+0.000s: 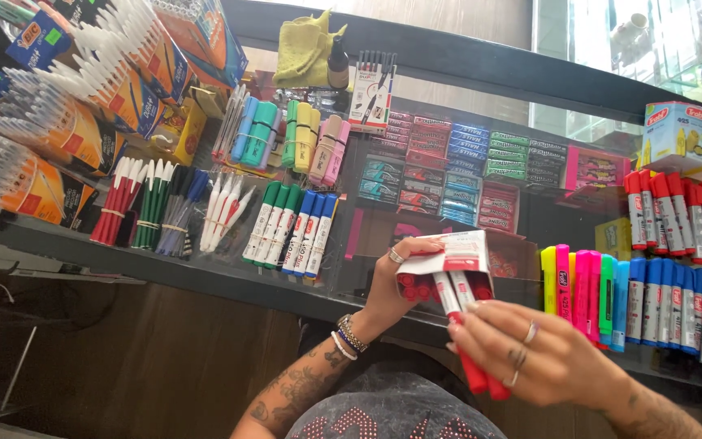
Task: The person picks up markers from a shelf and places them into two open boxes, filling the boxes and then closing the flap of one box.
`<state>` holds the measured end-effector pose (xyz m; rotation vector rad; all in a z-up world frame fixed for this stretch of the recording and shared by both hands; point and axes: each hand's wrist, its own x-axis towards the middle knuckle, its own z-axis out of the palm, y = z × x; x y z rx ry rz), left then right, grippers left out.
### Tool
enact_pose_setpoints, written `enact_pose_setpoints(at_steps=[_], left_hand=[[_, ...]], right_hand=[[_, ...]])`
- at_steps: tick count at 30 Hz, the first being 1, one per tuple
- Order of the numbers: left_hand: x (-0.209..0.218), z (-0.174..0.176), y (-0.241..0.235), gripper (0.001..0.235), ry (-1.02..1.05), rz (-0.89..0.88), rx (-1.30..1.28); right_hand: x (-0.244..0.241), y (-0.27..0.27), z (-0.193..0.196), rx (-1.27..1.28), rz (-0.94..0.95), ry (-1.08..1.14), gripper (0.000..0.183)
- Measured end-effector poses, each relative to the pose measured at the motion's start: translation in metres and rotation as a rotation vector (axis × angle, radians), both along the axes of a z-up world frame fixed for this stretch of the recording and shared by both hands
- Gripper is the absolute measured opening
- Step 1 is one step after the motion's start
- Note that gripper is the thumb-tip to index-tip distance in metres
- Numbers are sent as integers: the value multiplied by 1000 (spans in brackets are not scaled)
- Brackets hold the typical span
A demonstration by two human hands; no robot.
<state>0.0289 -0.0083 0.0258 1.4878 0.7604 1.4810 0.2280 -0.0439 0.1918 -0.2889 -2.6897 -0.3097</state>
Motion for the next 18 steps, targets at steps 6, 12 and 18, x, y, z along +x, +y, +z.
enact_pose_setpoints(at_steps=[6,12,18], left_hand=[[4,6,0,30,23,-31,6],[2,6,6,32,91,-13,-54],[-16,25,7,51,253,-119,-89]], right_hand=[[21,25,-40,-208,-224,-59,43],[17,35,-30,-234,-422,43,79],[38,43,-60,-814,-705,72,77]])
